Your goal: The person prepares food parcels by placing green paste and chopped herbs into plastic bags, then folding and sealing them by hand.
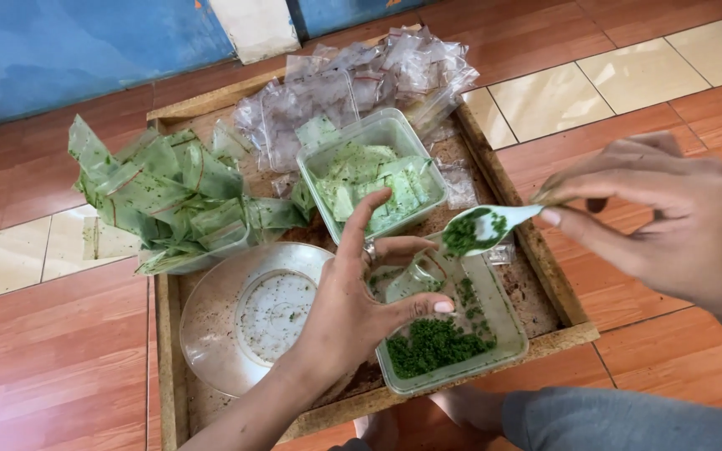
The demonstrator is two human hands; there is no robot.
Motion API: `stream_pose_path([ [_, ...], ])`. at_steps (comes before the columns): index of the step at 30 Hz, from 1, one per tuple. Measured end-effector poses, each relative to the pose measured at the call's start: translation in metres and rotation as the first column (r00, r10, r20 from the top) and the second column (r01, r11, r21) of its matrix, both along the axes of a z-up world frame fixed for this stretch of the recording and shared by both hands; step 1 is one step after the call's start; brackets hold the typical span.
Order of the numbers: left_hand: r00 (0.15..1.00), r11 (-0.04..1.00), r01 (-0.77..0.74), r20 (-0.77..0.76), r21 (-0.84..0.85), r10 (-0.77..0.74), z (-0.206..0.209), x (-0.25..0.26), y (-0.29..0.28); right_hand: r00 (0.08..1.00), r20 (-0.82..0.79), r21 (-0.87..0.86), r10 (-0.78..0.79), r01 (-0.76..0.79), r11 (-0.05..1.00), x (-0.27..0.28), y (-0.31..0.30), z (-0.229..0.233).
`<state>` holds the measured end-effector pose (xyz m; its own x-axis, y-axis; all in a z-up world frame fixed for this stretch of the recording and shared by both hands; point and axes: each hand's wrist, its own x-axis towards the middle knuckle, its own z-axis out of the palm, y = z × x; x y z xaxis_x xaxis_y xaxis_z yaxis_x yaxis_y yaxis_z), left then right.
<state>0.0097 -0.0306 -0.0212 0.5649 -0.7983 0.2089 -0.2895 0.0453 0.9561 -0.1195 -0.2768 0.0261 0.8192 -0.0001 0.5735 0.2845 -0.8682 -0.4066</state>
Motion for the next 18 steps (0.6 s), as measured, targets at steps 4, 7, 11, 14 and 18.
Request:
stream_pose_path([
  [4,0.976,1.0,0.018,-0.219,0.017,-0.013,-0.01,-0.006,-0.006,0.999,0.024,-0.05,0.029,-0.028,0.998,0.001,0.001,-0.011],
  [7,0.995,0.997,-0.013,-0.099,0.07,0.02,-0.009,-0.006,-0.007,0.997,0.052,0.004,0.064,-0.064,0.998,0.003,0.007,-0.009],
  [11,0.991,0.999,-0.015,-0.133,0.035,0.02,-0.009,-0.007,-0.009,0.994,0.077,-0.02,0.077,-0.076,0.997,0.001,0.006,-0.011],
  [14,0.986,1.0,0.008,-0.168,-0.004,-0.009,-0.013,-0.007,-0.008,0.992,0.097,-0.014,0.077,-0.076,0.997,0.001,0.008,-0.009],
  [18,0.979,0.997,0.014,-0.203,-0.073,-0.029,-0.016,-0.006,-0.006,0.993,0.103,-0.016,0.054,-0.052,0.999,-0.001,0.008,-0.004],
])
